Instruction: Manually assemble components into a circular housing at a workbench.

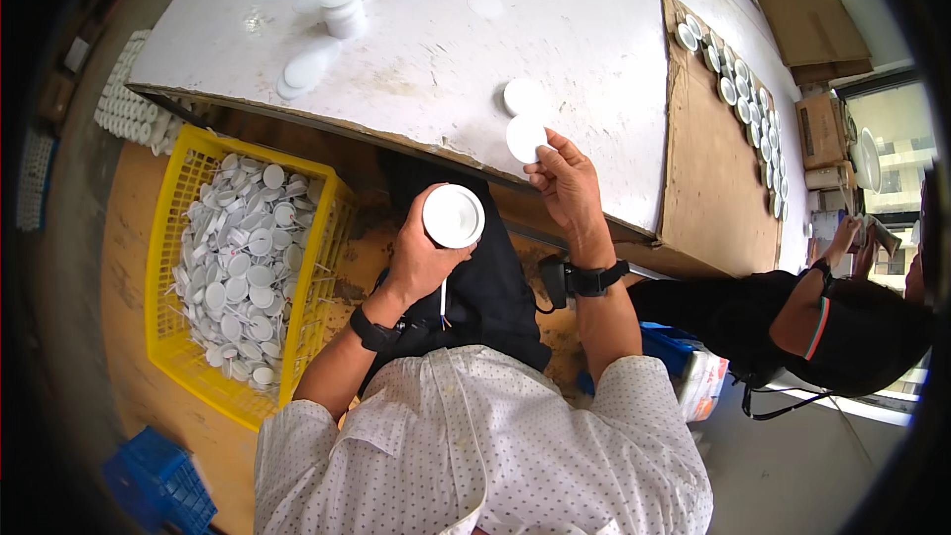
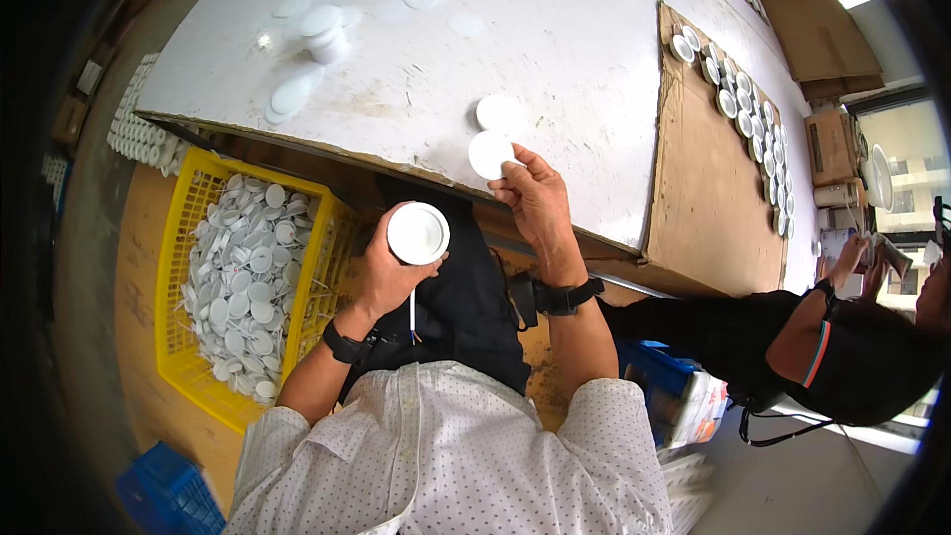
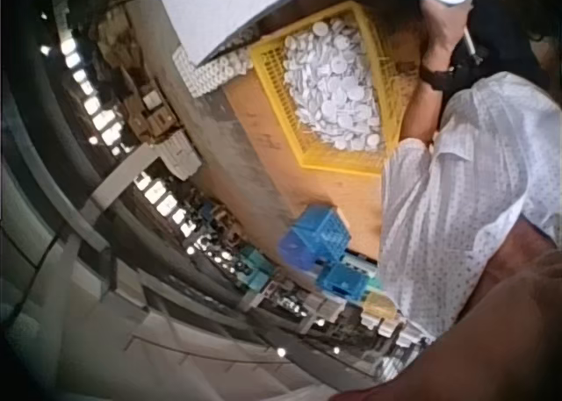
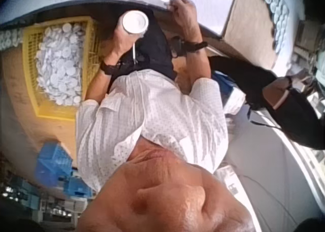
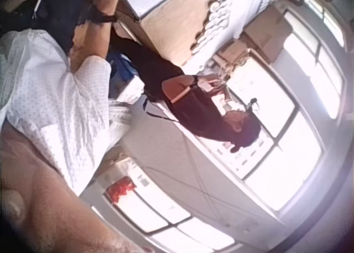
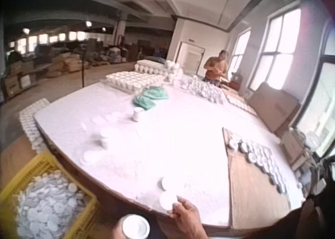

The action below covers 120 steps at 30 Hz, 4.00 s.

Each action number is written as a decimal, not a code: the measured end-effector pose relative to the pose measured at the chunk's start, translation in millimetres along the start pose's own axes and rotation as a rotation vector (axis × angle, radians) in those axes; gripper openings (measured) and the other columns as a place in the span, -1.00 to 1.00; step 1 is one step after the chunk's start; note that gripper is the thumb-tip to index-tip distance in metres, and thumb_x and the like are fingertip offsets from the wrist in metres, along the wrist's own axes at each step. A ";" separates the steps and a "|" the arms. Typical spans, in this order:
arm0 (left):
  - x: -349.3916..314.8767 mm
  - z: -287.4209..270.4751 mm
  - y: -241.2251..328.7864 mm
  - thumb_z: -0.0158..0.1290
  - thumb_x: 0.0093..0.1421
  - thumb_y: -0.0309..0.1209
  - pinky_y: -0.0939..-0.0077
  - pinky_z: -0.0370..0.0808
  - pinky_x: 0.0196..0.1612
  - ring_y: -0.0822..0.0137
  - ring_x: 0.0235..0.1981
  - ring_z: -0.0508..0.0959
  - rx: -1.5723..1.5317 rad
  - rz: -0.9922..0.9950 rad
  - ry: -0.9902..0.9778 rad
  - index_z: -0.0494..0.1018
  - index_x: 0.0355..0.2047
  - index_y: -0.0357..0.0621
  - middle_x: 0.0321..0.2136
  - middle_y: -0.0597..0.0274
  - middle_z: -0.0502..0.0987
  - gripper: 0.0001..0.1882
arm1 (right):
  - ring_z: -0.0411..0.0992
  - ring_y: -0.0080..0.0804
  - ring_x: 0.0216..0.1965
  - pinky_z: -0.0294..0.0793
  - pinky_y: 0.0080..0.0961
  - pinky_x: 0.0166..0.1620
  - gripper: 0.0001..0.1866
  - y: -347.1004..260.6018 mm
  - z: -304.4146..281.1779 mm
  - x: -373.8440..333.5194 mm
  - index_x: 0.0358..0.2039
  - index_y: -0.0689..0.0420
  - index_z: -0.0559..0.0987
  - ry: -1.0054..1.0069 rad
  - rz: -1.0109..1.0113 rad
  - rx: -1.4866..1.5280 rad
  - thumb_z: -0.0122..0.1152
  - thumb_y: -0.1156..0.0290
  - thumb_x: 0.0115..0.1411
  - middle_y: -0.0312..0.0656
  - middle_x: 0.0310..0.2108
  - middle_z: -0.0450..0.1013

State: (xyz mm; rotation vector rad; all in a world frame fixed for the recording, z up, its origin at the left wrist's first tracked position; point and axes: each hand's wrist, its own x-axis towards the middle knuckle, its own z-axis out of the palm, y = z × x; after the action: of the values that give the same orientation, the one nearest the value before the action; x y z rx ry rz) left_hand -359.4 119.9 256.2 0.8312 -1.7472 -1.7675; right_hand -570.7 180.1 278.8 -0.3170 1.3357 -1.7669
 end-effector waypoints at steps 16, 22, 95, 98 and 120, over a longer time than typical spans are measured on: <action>10.8 1.3 -2.4 0.04 0.07 -0.49 0.62 0.49 -0.38 0.46 -0.23 0.45 -0.475 -0.063 -0.185 0.06 0.12 -0.25 -0.13 0.14 0.36 -0.39 | 0.40 -0.22 -0.08 0.43 -0.42 -0.12 -0.53 36.3 20.2 -59.1 -0.22 0.12 0.55 -0.301 -1.215 -1.381 0.21 0.58 -0.28 -0.17 -0.12 0.45; 8.7 4.3 -1.8 -0.03 0.20 -0.32 0.72 0.43 -0.53 0.53 -0.40 0.45 -0.404 -0.083 -0.075 0.16 0.08 -0.19 -0.23 0.19 0.43 -0.54 | 0.37 -0.19 -0.03 0.40 -0.39 -0.14 -0.52 41.8 23.4 -61.0 -0.17 0.10 0.53 -0.296 -1.215 -1.356 0.27 0.51 -0.24 -0.17 -0.08 0.43; -18.1 -21.5 8.9 0.06 -0.05 -0.64 0.47 0.28 0.09 0.36 0.07 0.30 -0.334 -0.054 -0.224 0.07 0.14 -0.24 0.00 0.16 0.29 -0.30 | 0.08 -0.03 0.18 0.12 -0.25 0.18 -0.12 -4.8 34.8 -54.9 0.19 0.09 0.17 -0.745 -0.668 -1.120 0.31 0.52 -0.22 -0.03 0.18 0.08; -28.8 -39.5 -3.2 0.08 -0.13 -0.63 0.45 0.27 0.10 0.35 0.03 0.33 -0.497 -0.169 -0.115 0.10 0.12 -0.23 -0.04 0.17 0.33 -0.26 | 0.16 -0.15 0.13 0.24 -0.29 0.10 -0.28 -18.1 20.2 -21.4 0.13 0.13 0.26 -0.522 -0.541 -0.892 0.29 0.47 -0.11 0.02 0.13 0.12; -25.3 -34.1 -3.4 0.04 -0.09 -0.66 0.64 0.43 -0.48 0.49 -0.44 0.44 -0.525 -0.145 -0.129 0.10 0.10 -0.23 -0.24 0.20 0.37 -0.31 | 0.36 -0.63 -0.59 0.32 -0.78 -0.55 -0.83 -19.8 -3.3 40.0 -0.31 0.24 0.43 0.016 0.000 -0.117 0.07 0.38 0.20 -0.28 -0.59 0.39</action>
State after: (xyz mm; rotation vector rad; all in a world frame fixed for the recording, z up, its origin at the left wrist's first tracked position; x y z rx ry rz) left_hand -317.1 115.3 255.1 0.6364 -1.2182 -2.2757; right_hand -605.8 152.8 283.3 -0.3680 1.4540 -1.6976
